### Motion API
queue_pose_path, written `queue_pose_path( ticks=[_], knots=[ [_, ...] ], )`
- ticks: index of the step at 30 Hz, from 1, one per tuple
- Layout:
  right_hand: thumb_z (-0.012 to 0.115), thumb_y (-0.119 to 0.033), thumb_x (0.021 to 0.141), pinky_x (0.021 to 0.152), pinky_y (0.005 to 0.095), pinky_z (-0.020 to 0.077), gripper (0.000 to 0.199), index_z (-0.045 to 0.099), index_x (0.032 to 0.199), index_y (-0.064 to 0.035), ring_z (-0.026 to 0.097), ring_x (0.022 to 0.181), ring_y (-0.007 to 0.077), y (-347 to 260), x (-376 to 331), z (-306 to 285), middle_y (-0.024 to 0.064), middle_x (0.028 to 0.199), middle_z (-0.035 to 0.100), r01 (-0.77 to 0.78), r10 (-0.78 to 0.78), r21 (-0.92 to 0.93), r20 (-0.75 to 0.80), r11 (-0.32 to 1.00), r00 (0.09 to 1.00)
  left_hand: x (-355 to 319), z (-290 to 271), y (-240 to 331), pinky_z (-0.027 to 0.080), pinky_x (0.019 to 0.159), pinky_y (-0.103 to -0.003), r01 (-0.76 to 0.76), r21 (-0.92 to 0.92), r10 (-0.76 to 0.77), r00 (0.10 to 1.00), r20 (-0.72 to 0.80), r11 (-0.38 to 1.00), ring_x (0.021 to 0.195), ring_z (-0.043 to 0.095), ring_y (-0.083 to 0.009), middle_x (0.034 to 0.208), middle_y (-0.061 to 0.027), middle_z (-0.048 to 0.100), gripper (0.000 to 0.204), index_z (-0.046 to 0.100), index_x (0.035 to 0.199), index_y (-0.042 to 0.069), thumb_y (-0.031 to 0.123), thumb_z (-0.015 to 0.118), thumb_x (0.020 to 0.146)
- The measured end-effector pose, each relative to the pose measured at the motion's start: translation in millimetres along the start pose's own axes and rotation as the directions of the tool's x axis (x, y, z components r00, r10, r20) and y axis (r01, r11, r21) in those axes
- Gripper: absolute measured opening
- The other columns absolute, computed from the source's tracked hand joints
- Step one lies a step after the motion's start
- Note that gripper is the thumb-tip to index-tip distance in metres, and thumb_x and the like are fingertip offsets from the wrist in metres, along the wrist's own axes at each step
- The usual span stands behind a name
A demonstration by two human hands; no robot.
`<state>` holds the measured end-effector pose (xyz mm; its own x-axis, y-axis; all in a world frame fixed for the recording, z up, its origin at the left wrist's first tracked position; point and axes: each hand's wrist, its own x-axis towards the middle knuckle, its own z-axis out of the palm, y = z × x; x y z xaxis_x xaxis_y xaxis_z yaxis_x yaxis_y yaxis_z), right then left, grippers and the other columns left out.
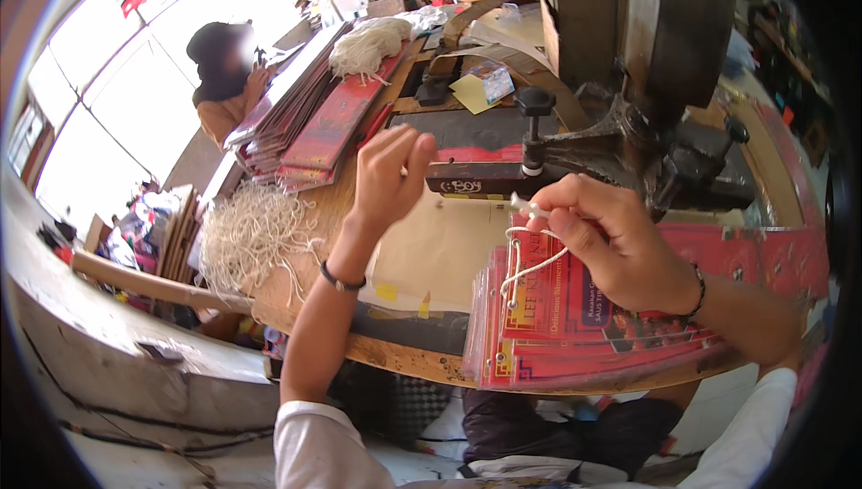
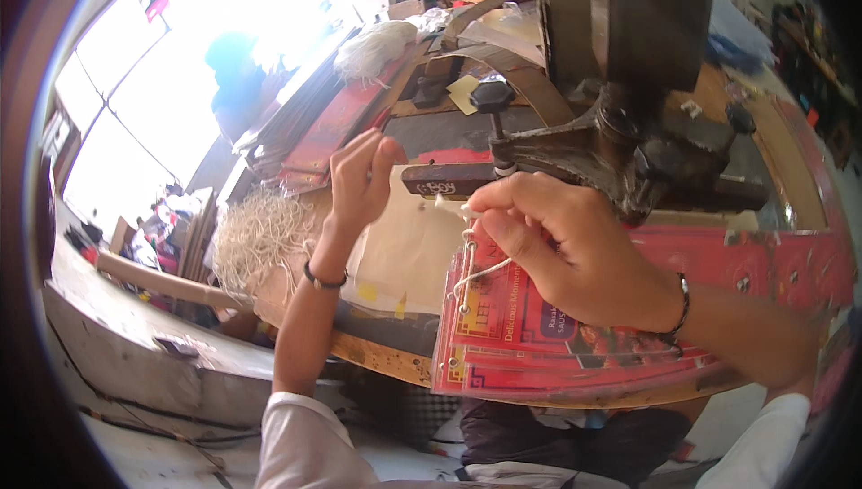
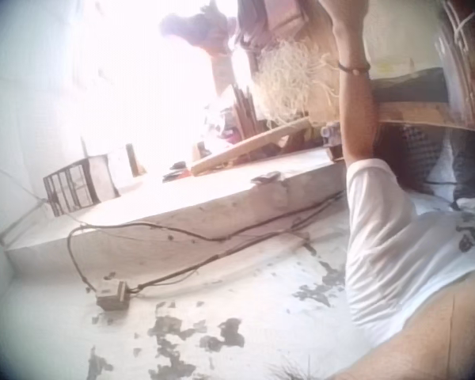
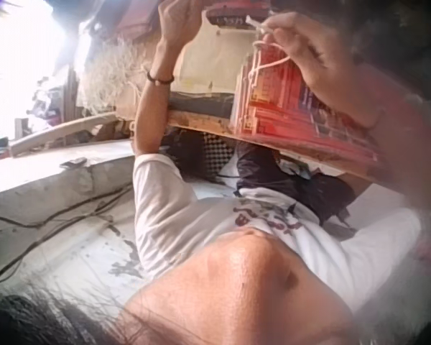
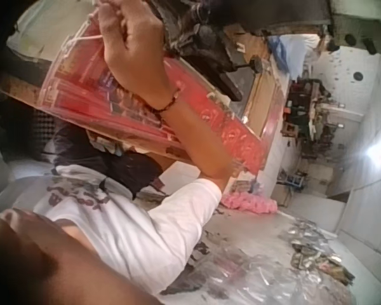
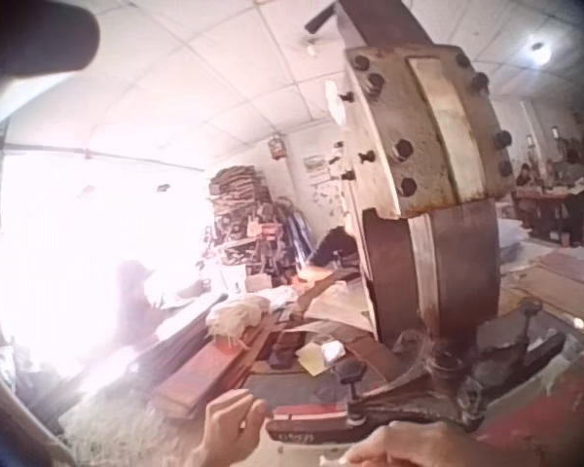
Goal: The person ties white string loops around the tops of red paper packets at a workbench, periodically picking up new packets from a stack and moving completed ones aside.
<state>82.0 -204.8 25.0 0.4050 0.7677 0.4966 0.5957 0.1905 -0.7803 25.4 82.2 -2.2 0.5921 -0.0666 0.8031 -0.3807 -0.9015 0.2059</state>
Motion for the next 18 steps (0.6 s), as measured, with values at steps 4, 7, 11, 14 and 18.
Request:
queue_pose_path(
  ticks=[4, 7, 11, 14, 18],
  knots=[
    [0.070, -0.011, 0.086, 0.080, 0.0386, 0.0495, 0.014, 0.073, 0.099, -0.0069, 0.058, 0.087, 0.0267, 0.0, 3.9, 5.6, 0.0076, 0.093, 0.066, 0.235, -0.166, -0.299, 0.240, 0.925, 0.957, -4.1, -4.7, -31.8, 0.037, 0.055, -0.033, 0.182, 0.018, -0.179, 0.975, -0.130, 0.983, 0.054, 0.049, -0.0210, 0.065, -0.0114, 0.056, 0.041, 0.062, 0.075, -0.003, 0.021, 0.048, 0.104],
    [0.074, -0.013, 0.081, 0.081, 0.0384, 0.0467, 0.017, 0.074, 0.097, -0.0098, 0.056, 0.087, 0.0251, -0.3, 1.7, 8.9, 0.0066, 0.099, 0.060, 0.324, -0.223, -0.375, 0.290, 0.869, 0.931, -10.8, -7.3, -51.2, 0.045, 0.067, -0.035, 0.337, 0.048, -0.330, 0.937, -0.116, 0.940, 0.068, 0.058, -0.0253, 0.074, -0.0158, 0.060, 0.033, 0.064, 0.082, -0.004, 0.021, 0.052, 0.101],
    [0.074, -0.015, 0.081, 0.077, 0.0378, 0.0439, 0.015, 0.073, 0.095, -0.0096, 0.055, 0.084, 0.0225, -4.9, -2.0, 9.9, 0.0053, 0.100, 0.059, 0.364, -0.251, -0.418, 0.301, 0.832, 0.920, -34.9, 9.7, -75.5, 0.042, 0.095, -0.041, 0.437, 0.216, -0.462, 0.883, 0.080, 0.873, 0.107, 0.058, -0.0294, 0.109, -0.0170, 0.062, 0.022, 0.065, 0.107, 0.003, 0.021, 0.056, 0.097],
    [0.074, -0.016, 0.082, 0.076, 0.0377, 0.0426, 0.015, 0.072, 0.096, -0.0105, 0.054, 0.082, 0.0213, -4.9, -2.3, 11.1, 0.0047, 0.100, 0.059, 0.366, -0.241, -0.422, 0.321, 0.829, 0.916, -50.3, 18.5, -87.0, 0.034, 0.107, -0.044, 0.417, 0.240, -0.471, 0.848, 0.245, 0.876, 0.123, 0.049, -0.0314, 0.124, -0.0151, 0.055, 0.026, 0.064, 0.118, 0.010, 0.022, 0.057, 0.096],
    [0.074, -0.014, 0.082, 0.074, 0.0372, 0.0406, 0.017, 0.072, 0.099, -0.0133, 0.053, 0.079, 0.0196, -4.5, -2.7, 9.7, 0.0036, 0.101, 0.058, 0.370, -0.242, -0.404, 0.335, 0.836, 0.911, -50.9, 19.2, -94.2, 0.034, 0.107, -0.043, 0.386, 0.240, -0.449, 0.824, 0.346, 0.891, 0.124, 0.047, -0.0316, 0.122, -0.0153, 0.054, 0.028, 0.065, 0.120, 0.010, 0.024, 0.057, 0.096]
  ],
)
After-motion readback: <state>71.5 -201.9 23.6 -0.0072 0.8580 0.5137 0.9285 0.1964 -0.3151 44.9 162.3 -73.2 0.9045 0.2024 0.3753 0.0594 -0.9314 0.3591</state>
